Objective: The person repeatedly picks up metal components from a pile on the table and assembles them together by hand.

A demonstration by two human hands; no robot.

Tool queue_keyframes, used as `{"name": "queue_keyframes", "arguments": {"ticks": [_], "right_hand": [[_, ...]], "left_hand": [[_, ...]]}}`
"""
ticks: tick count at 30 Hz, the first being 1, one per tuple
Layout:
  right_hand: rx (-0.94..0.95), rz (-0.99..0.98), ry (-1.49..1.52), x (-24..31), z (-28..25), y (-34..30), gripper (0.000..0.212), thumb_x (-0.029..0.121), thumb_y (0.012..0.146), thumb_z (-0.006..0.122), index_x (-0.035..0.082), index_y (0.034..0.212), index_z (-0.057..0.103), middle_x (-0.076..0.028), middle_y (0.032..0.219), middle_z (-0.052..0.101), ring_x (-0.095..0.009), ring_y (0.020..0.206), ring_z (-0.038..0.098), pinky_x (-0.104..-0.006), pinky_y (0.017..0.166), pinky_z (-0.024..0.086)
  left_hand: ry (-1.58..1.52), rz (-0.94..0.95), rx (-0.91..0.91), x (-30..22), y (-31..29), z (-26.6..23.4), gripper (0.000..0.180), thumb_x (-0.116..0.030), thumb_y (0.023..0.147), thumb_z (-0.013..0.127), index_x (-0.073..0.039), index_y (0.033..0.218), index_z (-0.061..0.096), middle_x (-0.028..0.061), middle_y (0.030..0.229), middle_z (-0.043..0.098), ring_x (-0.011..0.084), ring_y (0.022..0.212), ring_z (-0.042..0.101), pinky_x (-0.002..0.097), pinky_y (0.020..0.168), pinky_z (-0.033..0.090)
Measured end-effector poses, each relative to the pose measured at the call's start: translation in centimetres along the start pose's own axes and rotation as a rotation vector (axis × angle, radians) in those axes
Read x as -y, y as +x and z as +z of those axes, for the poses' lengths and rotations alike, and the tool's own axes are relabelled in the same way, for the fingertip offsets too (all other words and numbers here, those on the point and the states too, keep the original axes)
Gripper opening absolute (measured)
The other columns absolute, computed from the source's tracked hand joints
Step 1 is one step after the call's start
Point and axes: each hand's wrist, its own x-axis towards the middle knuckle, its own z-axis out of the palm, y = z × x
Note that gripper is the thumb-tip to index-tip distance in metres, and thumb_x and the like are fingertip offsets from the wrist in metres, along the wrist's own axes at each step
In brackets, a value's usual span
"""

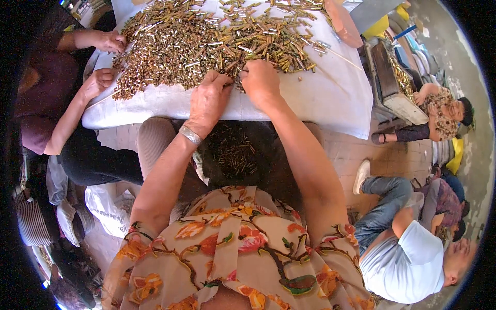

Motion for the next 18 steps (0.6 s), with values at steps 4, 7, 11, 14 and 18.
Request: {"name": "queue_keyframes", "arguments": {"ticks": [4,7,11,14,18], "right_hand": [[-0.153,-0.143,0.375,-2.2,-0.5,-1.5,0.023,0.02,0.082,0.069,0.001,0.094,0.066,-0.009,0.076,0.065,-0.022,0.065,0.061,-0.0345,0.06,0.047],[0.02,0.105,0.521,-2.5,-2.2,-4.7,0.028,0.021,0.082,0.069,-0.003,0.097,0.064,-0.012,0.076,0.066,-0.021,0.069,0.063,-0.0321,0.067,0.049],[0.036,0.2,0.757,-2.3,-3.0,-8.8,0.025,0.017,0.086,0.065,-0.003,0.101,0.064,-0.005,0.069,0.062,-0.012,0.06,0.056,-0.0272,0.059,0.046],[0.081,0.295,0.906,-1.5,-3.6,-10.4,0.022,0.015,0.089,0.062,-0.002,0.103,0.065,0.0,0.068,0.057,-0.007,0.055,0.048,-0.0229,0.052,0.041],[0.043,0.331,0.984,-0.7,-4.4,-11.4,0.019,0.013,0.09,0.061,0.0,0.104,0.065,0.002,0.065,0.053,-0.004,0.052,0.044,-0.0205,0.048,0.036]], "left_hand": [[-0.085,0.021,-0.068,0.9,-0.5,-0.1,0.009,-0.009,0.077,0.067,-0.009,0.086,0.066,0.0085,0.088,0.06,0.0299,0.076,0.063,0.0399,0.066,0.051],[-0.147,0.038,-0.08,-0.1,-1.3,-0.6,0.012,-0.009,0.077,0.069,-0.008,0.089,0.067,0.0095,0.089,0.062,0.0301,0.074,0.063,0.0385,0.065,0.051],[-0.145,0.111,0.014,-1.3,-1.2,0.3,0.013,-0.011,0.079,0.068,-0.008,0.092,0.067,0.0101,0.089,0.063,0.0302,0.077,0.062,0.0374,0.069,0.051],[-0.062,0.147,0.018,-1.9,-0.8,0.7,0.014,-0.01,0.079,0.066,-0.008,0.092,0.066,0.0109,0.085,0.062,0.0316,0.078,0.062,0.0389,0.068,0.05],[-0.017,0.185,0.083,-2.3,-0.4,0.7,0.014,-0.008,0.079,0.064,-0.007,0.092,0.064,0.0131,0.082,0.06,0.034,0.078,0.06,0.0413,0.066,0.05]]}}
